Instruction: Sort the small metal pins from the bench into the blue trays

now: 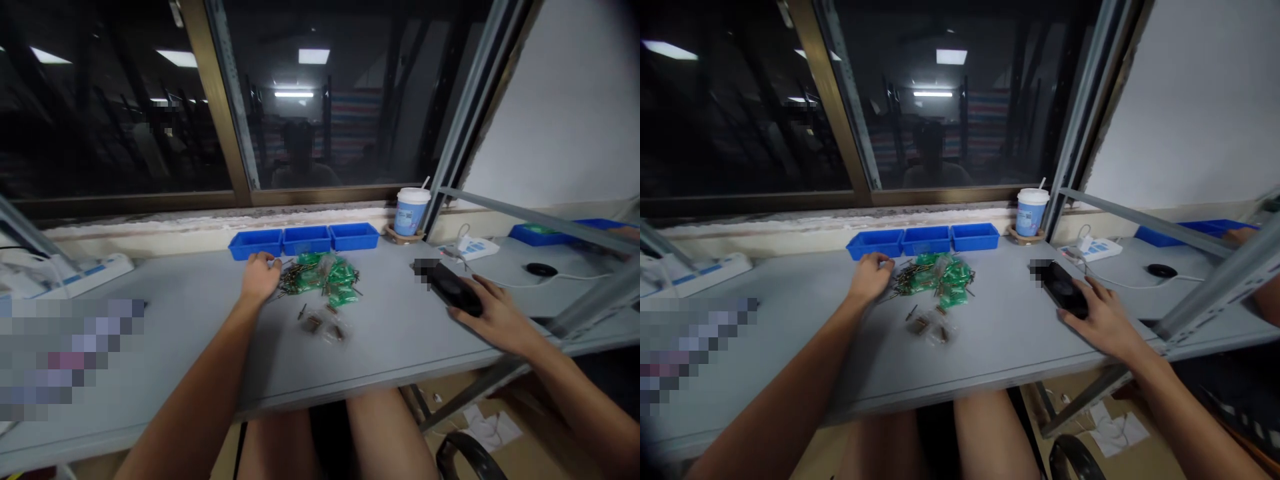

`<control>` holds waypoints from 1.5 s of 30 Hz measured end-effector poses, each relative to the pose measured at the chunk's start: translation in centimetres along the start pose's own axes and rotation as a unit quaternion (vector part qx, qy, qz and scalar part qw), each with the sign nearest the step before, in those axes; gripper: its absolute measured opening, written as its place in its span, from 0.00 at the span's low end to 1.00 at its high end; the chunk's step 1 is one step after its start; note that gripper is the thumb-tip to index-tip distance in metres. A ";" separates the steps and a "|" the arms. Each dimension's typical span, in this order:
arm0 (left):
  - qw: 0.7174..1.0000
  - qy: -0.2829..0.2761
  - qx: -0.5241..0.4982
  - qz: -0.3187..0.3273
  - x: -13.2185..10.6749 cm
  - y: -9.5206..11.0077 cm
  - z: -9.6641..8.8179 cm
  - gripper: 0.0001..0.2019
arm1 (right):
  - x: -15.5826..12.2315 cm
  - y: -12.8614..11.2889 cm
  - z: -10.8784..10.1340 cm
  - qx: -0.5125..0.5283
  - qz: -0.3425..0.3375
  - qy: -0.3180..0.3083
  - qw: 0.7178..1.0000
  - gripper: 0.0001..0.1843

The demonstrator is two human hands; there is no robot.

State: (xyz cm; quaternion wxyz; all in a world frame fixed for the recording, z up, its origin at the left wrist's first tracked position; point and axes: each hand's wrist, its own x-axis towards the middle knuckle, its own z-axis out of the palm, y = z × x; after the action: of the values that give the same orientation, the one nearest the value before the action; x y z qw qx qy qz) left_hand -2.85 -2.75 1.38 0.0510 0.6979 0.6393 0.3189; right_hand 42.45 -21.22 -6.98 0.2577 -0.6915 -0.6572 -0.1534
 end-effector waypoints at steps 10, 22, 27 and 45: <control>0.988 -0.122 -0.020 0.097 -0.4 -0.4 2.5 0.24 | 13.3 -15.7 1.1 0.204 -0.036 -0.115 0.971 0.25; 0.968 -0.197 0.009 0.154 -2.2 1.2 1.7 0.27 | 16.8 -23.0 9.3 0.241 -0.077 -0.210 0.944 0.34; 0.993 -0.087 0.048 0.060 0.8 1.8 2.4 0.22 | 16.1 -22.7 10.2 0.295 -0.063 -0.128 0.945 0.21; 0.964 -0.188 0.105 0.154 1.6 2.3 4.4 0.23 | 15.5 -24.6 9.4 0.122 -0.079 -0.187 0.972 0.32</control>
State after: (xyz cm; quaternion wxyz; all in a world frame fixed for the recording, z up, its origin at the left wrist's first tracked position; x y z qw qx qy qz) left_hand 1.35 -0.18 -0.41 0.0462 0.8368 0.5329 0.1171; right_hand 18.29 -2.98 -2.34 0.1995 -0.6170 -0.7602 0.0397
